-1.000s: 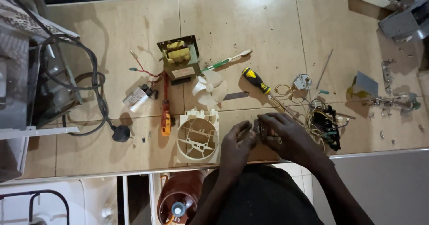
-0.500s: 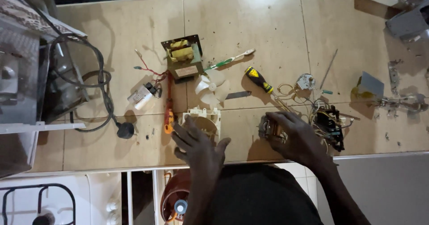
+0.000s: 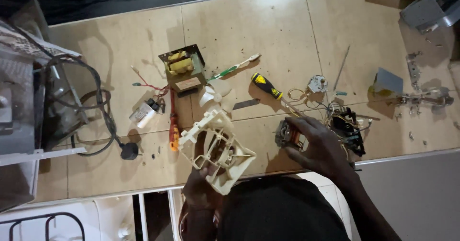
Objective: The person assembles a small electrical motor into a white plastic housing on a workbench. They align the motor with the housing, insert it, and then secure it by hand, manipulating the components to fit them together.
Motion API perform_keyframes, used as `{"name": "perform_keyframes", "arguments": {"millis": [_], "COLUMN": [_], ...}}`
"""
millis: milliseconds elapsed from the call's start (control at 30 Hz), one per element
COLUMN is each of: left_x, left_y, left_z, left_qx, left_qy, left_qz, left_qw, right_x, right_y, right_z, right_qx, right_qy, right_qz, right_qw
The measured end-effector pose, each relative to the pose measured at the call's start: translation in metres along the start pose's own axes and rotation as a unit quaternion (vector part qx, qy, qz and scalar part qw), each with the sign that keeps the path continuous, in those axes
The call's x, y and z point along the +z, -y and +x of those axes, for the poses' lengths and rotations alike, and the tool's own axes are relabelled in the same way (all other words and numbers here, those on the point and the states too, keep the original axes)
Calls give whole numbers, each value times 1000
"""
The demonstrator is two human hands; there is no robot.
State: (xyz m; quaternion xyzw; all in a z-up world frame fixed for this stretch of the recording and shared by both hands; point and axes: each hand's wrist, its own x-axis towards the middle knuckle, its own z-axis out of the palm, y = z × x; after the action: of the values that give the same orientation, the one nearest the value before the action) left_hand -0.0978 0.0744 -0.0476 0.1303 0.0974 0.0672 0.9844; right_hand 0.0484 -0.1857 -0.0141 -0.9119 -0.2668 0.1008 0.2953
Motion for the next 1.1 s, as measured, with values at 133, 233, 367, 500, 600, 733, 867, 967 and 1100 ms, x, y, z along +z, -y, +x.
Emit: {"name": "perform_keyframes", "arguments": {"millis": [133, 233, 367, 500, 600, 733, 867, 967, 1100], "left_x": [-6, -30, -24, -27, -15, -18, 19, 10, -12], "left_y": [20, 32, 36, 38, 37, 27, 3, -11, -32], "left_z": [13, 16, 25, 31, 34, 38, 45, 60, 85], "left_qx": [8, -3, -20, -18, 5, -53, -156, -185, -199], "left_qy": [-286, -285, -200, -75, -66, -212, -89, -109, -44], "left_qz": [58, 107, 92, 80, 140, 164, 240, 308, 458], "left_qw": [957, 953, 975, 994, 988, 962, 954, 927, 865], "right_x": [-5, -5, -2, -1, -3, -5, -12, -13, -11], "right_y": [5, 6, 7, 12, 18, 25, 25, 23, 16], "right_z": [-1, -3, -5, -4, -2, 3, 5, 8, 6], "right_qx": [18, 14, 32, 32, 29, 19, -34, -39, -31], "right_qy": [-17, -21, -26, -32, -28, -30, -21, -14, -25], "right_qz": [-3, -1, 0, -12, 4, 8, 18, 28, 9], "right_qw": [1000, 1000, 999, 999, 999, 999, 999, 999, 999]}}
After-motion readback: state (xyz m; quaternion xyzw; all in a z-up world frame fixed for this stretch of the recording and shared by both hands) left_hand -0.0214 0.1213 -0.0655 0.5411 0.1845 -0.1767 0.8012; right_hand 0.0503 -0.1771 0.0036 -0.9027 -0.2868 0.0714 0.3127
